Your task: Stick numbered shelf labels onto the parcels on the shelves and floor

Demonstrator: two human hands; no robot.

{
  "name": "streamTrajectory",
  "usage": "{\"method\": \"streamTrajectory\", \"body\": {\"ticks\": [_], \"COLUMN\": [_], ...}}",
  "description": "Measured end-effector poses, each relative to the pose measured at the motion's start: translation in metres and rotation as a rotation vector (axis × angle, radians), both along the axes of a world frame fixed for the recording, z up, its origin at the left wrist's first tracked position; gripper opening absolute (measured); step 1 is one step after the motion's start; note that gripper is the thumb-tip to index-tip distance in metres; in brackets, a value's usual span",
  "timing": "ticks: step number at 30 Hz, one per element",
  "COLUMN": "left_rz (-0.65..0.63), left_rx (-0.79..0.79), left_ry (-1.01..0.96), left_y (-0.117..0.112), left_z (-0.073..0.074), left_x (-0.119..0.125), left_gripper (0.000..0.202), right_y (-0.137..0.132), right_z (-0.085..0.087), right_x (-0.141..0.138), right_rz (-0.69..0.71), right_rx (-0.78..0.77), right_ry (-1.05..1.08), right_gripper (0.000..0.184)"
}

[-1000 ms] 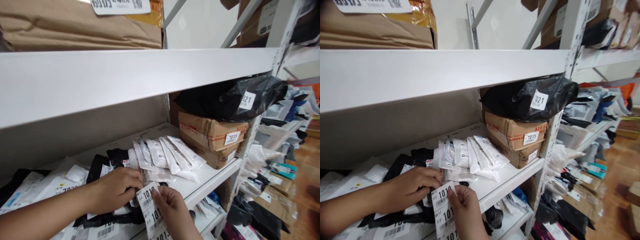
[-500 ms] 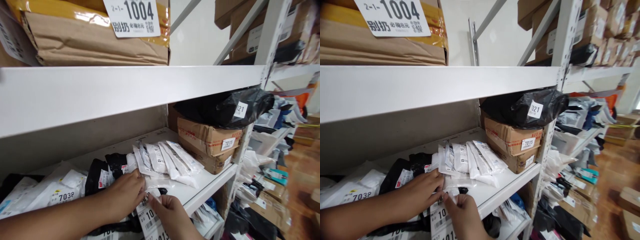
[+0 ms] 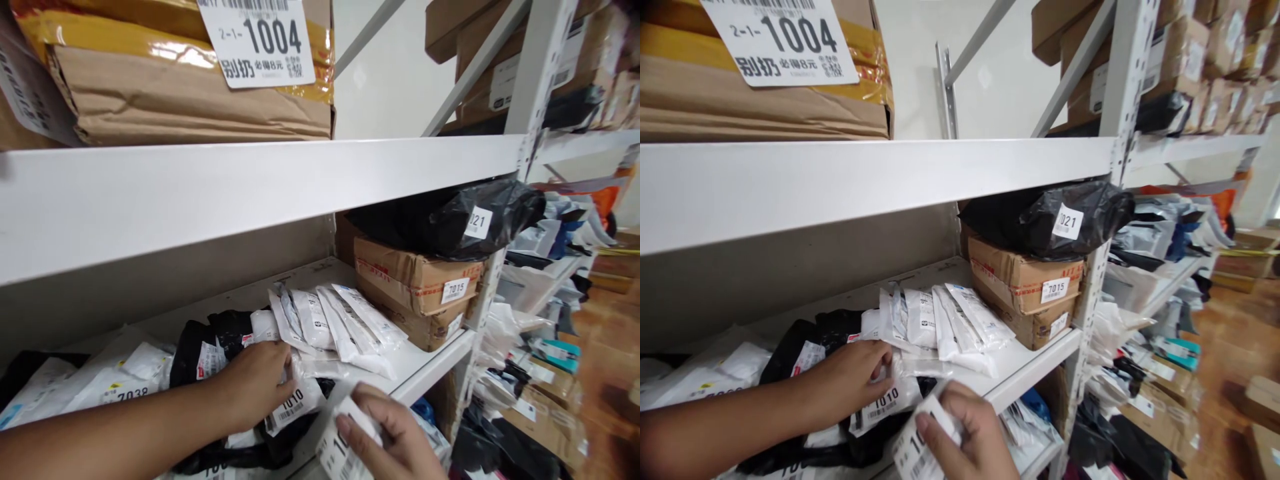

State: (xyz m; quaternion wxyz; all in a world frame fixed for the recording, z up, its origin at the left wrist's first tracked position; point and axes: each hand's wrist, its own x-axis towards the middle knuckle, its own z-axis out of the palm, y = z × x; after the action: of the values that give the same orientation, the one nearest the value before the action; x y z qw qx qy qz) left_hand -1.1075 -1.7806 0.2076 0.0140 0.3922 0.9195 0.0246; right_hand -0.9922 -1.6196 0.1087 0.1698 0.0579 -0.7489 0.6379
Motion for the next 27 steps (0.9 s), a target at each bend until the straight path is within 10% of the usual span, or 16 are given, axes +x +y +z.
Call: {"method": "streamTrajectory", "body": {"ticks": [4, 8, 16, 23, 27], "left_rz": [-0.041, -0.086, -0.531, -0.737, -0.722], "left_rx": [0.049, -0.049, -0.203, -0.19, -0.092], "left_ry": [-0.037, 0.006, 0.398, 0.51, 0.166], "left_y": [0.002, 0.005, 0.012, 0.0, -0.006], "left_z": [0.003, 0.008, 0.006, 0.011, 0.018], "left_x": [-0.009, -0.01, -0.026, -0.028, -0.023], "left_gripper": [0.034, 0.027, 0.019, 0.02, 0.026], "right_y": [0.0, -0.013, -0.022, -0.001, 0.005], "right_z": [0.022, 0.007, -0.027, -0.017, -0.014], "right_x": [-0.014, -0.034, -0.048, -0.027, -0.015], "right_rz": [0.092, 0.214, 0.111, 0.156, 0.104], "right_rx": [0.333, 0.555, 0.556, 0.193, -0.157], "right_ry": [0.347, 0.357, 0.468, 0.236, 0.028], "right_gripper": [0.011, 0.02, 0.036, 0.023, 0.027]}}
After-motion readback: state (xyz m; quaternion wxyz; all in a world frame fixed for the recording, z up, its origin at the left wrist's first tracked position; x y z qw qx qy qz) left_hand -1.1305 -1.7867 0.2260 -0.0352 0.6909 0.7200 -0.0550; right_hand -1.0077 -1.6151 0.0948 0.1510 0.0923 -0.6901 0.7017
